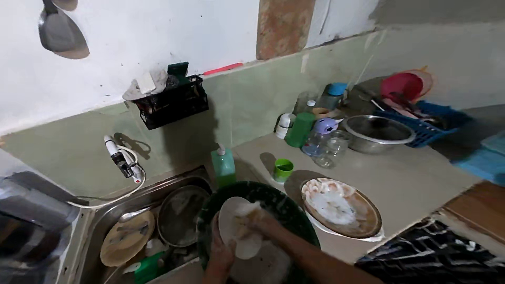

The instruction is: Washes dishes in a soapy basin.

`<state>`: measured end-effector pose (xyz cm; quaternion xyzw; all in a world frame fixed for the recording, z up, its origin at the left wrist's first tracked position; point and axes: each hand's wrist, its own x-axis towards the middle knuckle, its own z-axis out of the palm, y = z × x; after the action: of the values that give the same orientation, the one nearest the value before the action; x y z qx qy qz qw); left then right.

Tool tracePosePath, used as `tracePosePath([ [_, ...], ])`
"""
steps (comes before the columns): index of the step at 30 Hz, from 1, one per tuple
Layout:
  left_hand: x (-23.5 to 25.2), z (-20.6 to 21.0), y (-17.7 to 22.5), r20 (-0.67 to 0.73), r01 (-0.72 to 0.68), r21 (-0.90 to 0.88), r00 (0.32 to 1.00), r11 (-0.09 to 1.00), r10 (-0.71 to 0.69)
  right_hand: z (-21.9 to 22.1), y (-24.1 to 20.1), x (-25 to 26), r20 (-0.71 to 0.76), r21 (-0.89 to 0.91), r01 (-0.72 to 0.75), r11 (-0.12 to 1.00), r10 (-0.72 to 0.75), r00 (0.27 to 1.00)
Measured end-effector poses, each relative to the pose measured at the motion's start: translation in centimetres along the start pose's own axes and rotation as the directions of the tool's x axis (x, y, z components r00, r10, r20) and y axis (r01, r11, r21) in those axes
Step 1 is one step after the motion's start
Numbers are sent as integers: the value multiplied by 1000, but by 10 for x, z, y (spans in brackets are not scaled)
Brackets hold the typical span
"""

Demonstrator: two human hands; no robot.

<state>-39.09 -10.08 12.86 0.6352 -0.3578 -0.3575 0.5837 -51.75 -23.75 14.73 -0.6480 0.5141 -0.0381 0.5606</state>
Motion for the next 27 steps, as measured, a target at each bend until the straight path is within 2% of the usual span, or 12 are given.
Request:
tracePosePath([
  [2,10,-13,26,248,132,145,954,981,-165,-23,-33,7,113,-521,224,824,-194,975],
  [3,13,-13,41,316,223,217,905,950,-285,-24,-51,3,207,-650,329,684,-258,944],
  [6,16,-7,50,318,494,69,813,867,-488,-8,-79,-6,389,-686,639,349,-565,727],
  [9,16,-12,21,348,584,-394,810,710,-472,1,-65,-9,212,-527,614,587,-609,764],
  [11,15,-8,13,378,598,-530,802,601,-463,14,-46,-11,172,-315,555,770,-529,831],
  [13,9,-5,6,377,587,-573,809,572,-451,21,-33,-20,257,-165,502,849,-455,853],
  [16,3,-10,5,290,508,-541,861,670,-418,5,-19,-29,474,-502,503,703,-263,840],
  [18,1,-5,15,258,594,-440,802,673,-539,-2,-24,-42,385,-674,408,616,-179,906],
  [21,9,10,28,213,617,-416,781,668,-588,21,-13,-31,184,-502,481,719,-454,872],
  [24,14,-2,16,181,444,-428,896,787,-406,31,-10,-17,336,-253,662,705,-578,744],
  [25,16,-3,17,195,430,-416,903,801,-383,26,-9,-15,355,-344,688,639,-589,726],
  [27,19,2,29,199,458,-351,889,817,-413,9,-16,-18,262,-575,593,564,-560,786],
])
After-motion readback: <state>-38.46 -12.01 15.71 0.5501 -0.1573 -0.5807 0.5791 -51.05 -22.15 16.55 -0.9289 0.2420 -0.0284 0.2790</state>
